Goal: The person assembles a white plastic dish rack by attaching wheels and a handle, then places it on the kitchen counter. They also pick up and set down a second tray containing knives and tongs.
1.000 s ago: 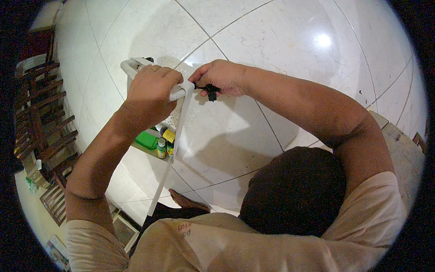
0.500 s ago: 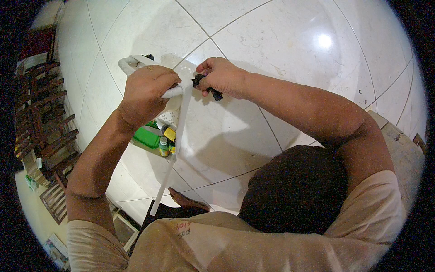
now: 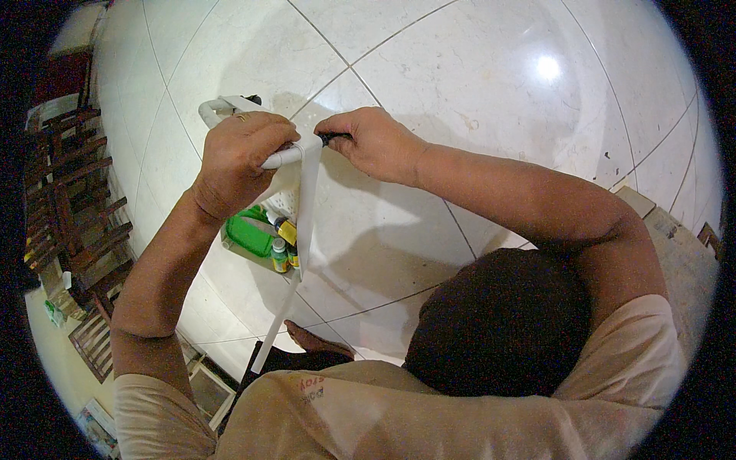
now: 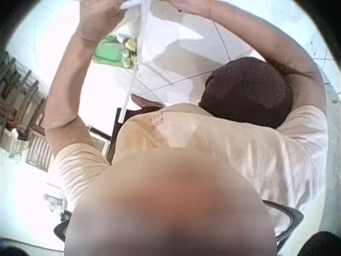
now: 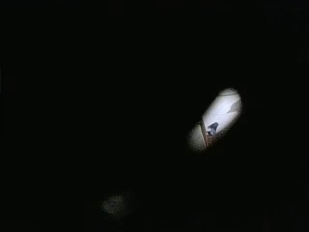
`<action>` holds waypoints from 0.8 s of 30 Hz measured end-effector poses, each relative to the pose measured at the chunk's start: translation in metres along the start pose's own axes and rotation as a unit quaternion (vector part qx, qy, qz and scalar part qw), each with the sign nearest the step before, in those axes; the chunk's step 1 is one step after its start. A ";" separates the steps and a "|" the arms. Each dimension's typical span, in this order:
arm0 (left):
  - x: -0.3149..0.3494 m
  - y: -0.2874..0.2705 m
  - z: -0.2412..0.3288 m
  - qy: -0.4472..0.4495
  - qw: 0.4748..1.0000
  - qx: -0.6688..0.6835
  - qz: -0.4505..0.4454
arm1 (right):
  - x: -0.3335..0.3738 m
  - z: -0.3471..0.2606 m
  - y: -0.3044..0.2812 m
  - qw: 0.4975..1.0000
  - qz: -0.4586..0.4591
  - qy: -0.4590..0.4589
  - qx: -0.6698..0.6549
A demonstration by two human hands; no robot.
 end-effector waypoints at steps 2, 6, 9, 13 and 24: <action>0.000 0.003 0.000 -0.003 1.000 0.009 -0.006 | -0.001 -0.005 -0.001 0.998 0.007 -0.039 0.038; 0.001 0.008 -0.001 -0.011 1.000 0.024 -0.010 | -0.001 0.001 0.003 0.998 -0.012 -0.015 0.057; 0.002 0.009 -0.003 -0.020 1.000 0.024 0.002 | 0.002 -0.004 0.001 0.997 0.000 -0.029 0.078; 0.002 0.013 -0.007 -0.036 0.999 0.023 0.003 | 0.004 -0.012 0.001 0.986 -0.012 -0.057 0.154; 0.000 0.025 -0.010 -0.055 0.998 0.041 -0.012 | 0.002 -0.002 0.000 0.989 -0.021 -0.002 0.147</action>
Point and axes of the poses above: each hand's wrist, its own x-axis away from the middle knuckle, its own y-axis out of the palm, z = x × y, the point moved 10 cm from there along -x, towards the middle knuckle, and after that the axes turned 1 degree about -y, right-handed, at the moved point
